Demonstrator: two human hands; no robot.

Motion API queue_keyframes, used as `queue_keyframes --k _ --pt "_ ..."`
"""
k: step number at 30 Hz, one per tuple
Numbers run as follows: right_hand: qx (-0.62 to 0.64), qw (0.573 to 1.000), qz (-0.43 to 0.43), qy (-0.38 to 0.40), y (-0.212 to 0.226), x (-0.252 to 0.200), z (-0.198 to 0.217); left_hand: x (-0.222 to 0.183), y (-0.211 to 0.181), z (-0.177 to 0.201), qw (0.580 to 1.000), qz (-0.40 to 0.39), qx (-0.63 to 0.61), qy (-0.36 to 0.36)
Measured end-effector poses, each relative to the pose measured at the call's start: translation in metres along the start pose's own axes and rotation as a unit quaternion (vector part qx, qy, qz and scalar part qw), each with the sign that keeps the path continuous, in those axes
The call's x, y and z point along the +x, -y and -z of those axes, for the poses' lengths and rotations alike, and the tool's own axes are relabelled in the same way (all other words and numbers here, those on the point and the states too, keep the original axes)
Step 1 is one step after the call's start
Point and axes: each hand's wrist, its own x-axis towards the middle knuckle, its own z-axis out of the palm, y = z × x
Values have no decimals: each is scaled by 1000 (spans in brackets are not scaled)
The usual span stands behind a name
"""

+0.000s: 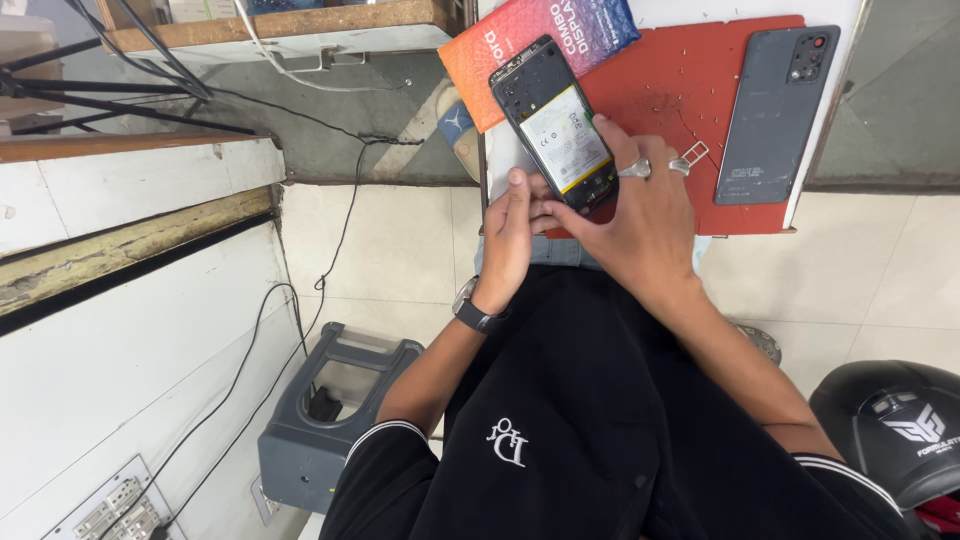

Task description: The person removes a battery from a disassembled smartphone, places it on the table, and then uses a screwdriver to tighten screws on the phone's internal components. The person handles the phone and tools with both hands throughout the process.

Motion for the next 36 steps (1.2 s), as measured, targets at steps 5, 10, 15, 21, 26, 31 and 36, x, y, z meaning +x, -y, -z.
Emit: queue_keyframes --k 5,10,15,21,26,31,36 --pt "-11 1000 10 -24 2 3 -10 2 -2 -2 999 -26 24 7" --pt "-12 1000 15 -21 4 6 -12 6 -1 -3 999 -28 34 4" --pt "99 994 40 25 -12 6 -3 6 -8 -8 998 -50 23 5" --pt "531 814 -192 137 -44 5 -3 2 -21 -5 998 -51 7 18" --pt "542 806 -217 100 -50 -6 -10 -2 -27 -6 996 -78 33 35" --pt "559 801 -203 68 -52 -9 -11 -7 -35 -10 993 -87 40 74" --pt "581 782 -219 59 -55 -14 -14 -11 -38 -12 991 -75 41 101"
